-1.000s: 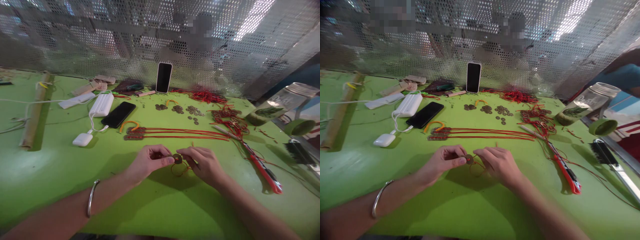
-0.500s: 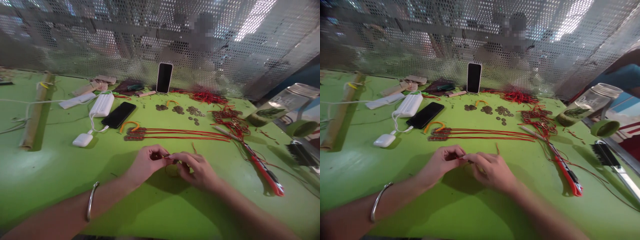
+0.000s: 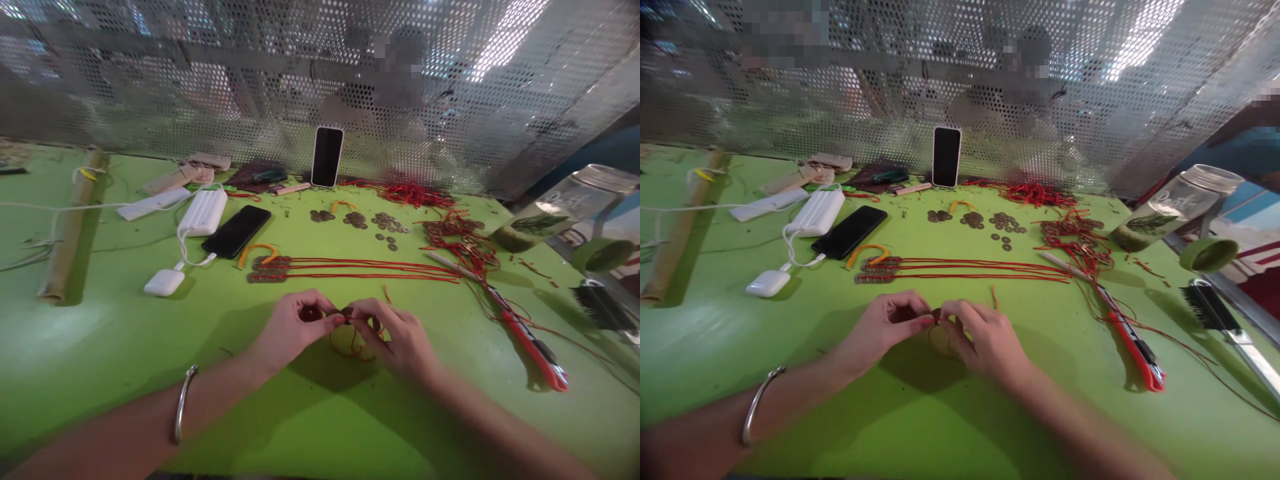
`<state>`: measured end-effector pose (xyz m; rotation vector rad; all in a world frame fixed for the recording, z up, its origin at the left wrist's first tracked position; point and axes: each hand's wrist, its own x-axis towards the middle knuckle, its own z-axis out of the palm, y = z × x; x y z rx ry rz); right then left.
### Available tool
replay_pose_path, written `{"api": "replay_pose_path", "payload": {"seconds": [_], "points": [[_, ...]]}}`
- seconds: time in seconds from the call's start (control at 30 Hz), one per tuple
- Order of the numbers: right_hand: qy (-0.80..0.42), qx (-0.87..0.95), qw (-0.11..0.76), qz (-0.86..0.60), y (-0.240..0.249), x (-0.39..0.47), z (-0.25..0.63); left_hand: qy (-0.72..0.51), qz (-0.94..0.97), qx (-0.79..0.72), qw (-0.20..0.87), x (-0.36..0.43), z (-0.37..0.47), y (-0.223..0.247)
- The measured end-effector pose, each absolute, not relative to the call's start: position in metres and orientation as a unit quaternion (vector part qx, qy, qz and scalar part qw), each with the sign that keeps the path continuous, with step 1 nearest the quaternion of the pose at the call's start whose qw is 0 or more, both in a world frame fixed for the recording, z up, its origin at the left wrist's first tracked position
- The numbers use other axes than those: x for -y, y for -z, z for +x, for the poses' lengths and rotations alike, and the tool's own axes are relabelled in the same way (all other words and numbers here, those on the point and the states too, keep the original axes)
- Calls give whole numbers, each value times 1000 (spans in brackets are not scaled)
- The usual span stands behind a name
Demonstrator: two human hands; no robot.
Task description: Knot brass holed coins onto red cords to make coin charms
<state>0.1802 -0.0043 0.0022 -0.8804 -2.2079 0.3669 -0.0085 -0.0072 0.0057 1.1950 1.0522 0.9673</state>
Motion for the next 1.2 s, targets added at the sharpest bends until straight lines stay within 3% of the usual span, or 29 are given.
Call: {"api": "replay_pose_path", "payload": {"seconds": [0.1, 0.33, 0.57, 0.67, 0.77, 0.87, 0.93, 1.07, 1.2], "points": [[-161, 808, 430, -370, -13, -9, 193, -425, 502, -465, 593, 6, -10, -6], [-289, 497, 702, -420, -26, -60, 279, -429, 496, -479, 583, 3, -13, -10], [-212, 484, 687, -498, -17, -77, 313, -421, 499, -473, 592, 5, -11, -14], [-116, 496, 696, -506, -16, -68, 292, -428, 496, -473, 589, 5, -12, -13], [-51, 643, 619, -449, -18, -42, 251, -434, 494, -474, 586, 5, -11, -11], [-155, 831, 377, -380, -15, -13, 207, -437, 497, -467, 587, 5, -11, -9], [-239, 864, 284, -341, -11, -1, 186, -434, 500, -461, 591, 4, -11, -8], [-345, 822, 268, -366, -1, 3, 175, -430, 510, -458, 588, 3, -11, -6], [-297, 832, 265, -387, 1, -1, 185, -422, 521, -465, 578, 3, -12, -7]]}}
